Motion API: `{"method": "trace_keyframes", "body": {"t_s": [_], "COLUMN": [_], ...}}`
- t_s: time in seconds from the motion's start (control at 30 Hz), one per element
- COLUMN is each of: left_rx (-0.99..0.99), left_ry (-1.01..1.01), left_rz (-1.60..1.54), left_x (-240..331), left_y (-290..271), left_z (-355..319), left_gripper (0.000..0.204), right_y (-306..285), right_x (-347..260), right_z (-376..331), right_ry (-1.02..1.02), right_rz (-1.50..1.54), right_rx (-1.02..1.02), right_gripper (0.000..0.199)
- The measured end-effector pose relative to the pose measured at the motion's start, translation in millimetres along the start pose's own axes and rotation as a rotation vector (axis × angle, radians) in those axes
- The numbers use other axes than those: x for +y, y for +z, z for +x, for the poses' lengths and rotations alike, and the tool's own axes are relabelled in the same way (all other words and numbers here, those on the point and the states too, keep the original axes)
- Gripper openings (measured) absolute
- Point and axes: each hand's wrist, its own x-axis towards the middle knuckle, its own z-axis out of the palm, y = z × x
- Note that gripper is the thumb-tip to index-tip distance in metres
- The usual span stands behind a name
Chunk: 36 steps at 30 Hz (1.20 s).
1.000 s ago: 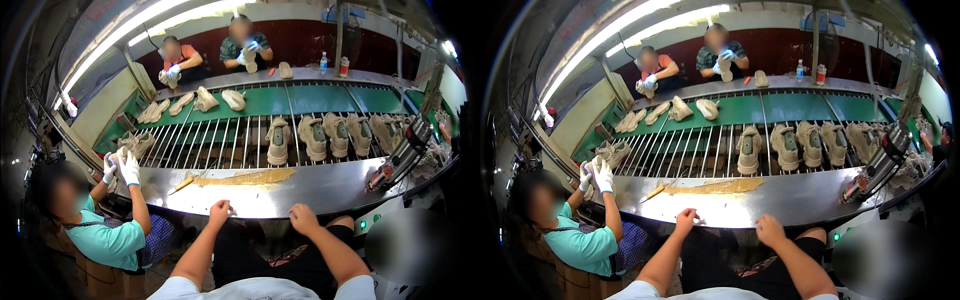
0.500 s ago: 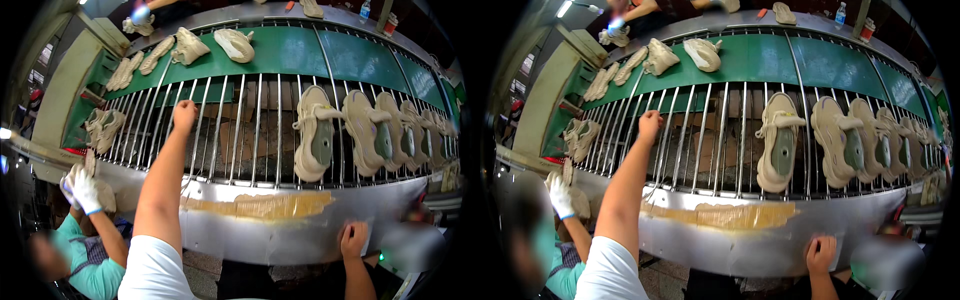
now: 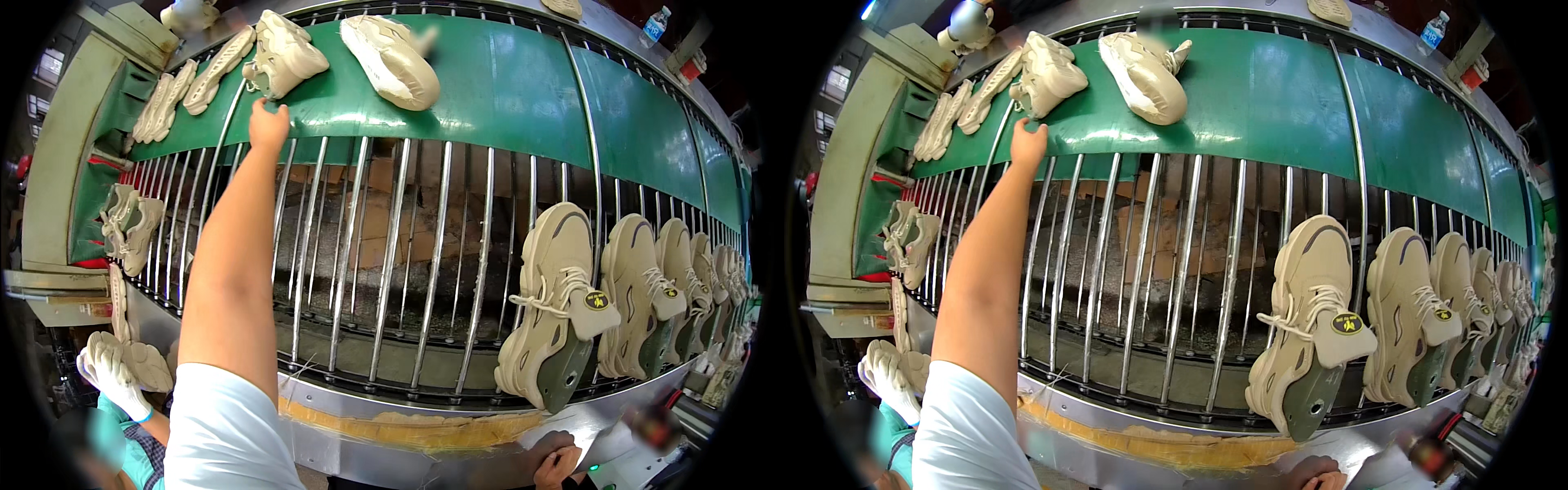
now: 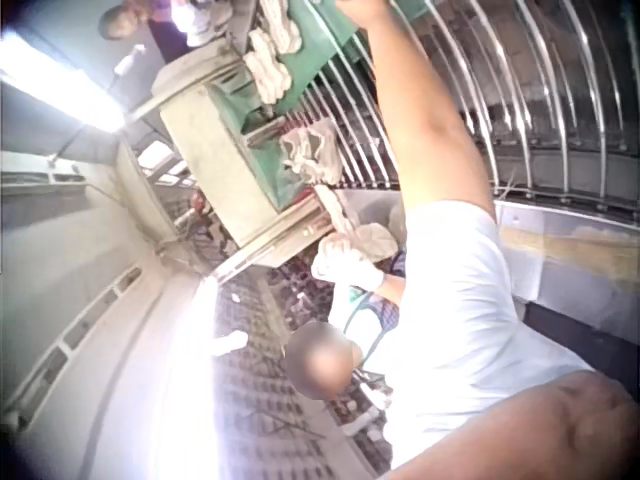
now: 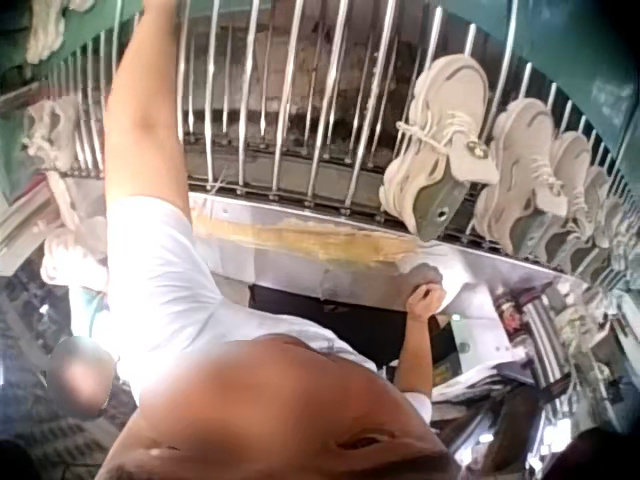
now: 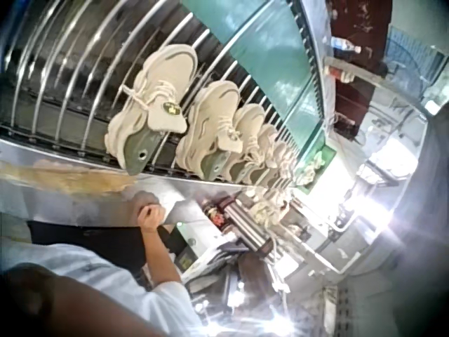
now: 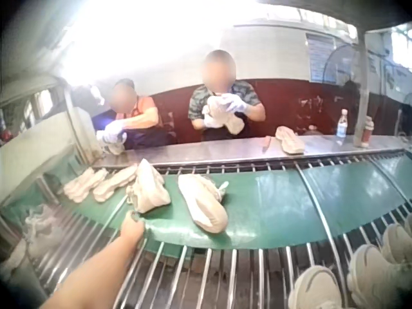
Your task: The person picks up shoe components from a conveyor belt, places them individually into an industrial press machine, operates the machine, and then returns the shoes to the conveyor belt.
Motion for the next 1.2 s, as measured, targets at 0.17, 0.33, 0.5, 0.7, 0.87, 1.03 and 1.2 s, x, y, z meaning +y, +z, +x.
{"method": "trace_keyframes", "body": {"t_s": [0.17, 0.33, 0.5, 0.7, 0.87, 1.03, 1.2], "left_rx": [-0.027, 0.002, 0.073, 0.092, -0.016, -0.075, -0.132], "left_ry": [-0.006, 0.051, -0.034, 0.118, 0.112, 0.186, 0.199], "left_rz": [0.169, 0.289, 0.263, 0.230, 0.177, 0.063, -0.008], "left_x": [11.3, 21.7, 43.6, 13.9, 14.6, 8.0, -8.8], "left_y": [-3.4, -5.1, 4.6, 12.4, 15.8, -4.5, -39.4], "left_z": [9.4, 0.0, -6.9, -3.2, 5.9, -26.2, -121.9], "left_gripper": [0.049, 0.040, 0.044, 0.033, 0.036, 0.039, 0.037], "right_y": [0.9, 2.6, 6.4, 1.6, 2.1, -0.1, 18.3], "right_x": [-5.2, -5.1, -11.3, -20.0, -25.6, -27.4, -3.2], "right_z": [-3.7, 2.7, -12.0, 2.5, -0.8, -7.8, -12.1], "right_ry": [0.008, -0.020, 0.017, -0.003, -0.040, -0.027, -0.075], "right_rz": [-0.040, -0.050, -0.069, -0.087, -0.102, -0.079, 0.058], "right_rx": [-0.006, -0.010, 0.022, 0.037, 0.059, 0.000, 0.087], "right_gripper": [0.017, 0.012, 0.012, 0.011, 0.011, 0.007, 0.021]}}
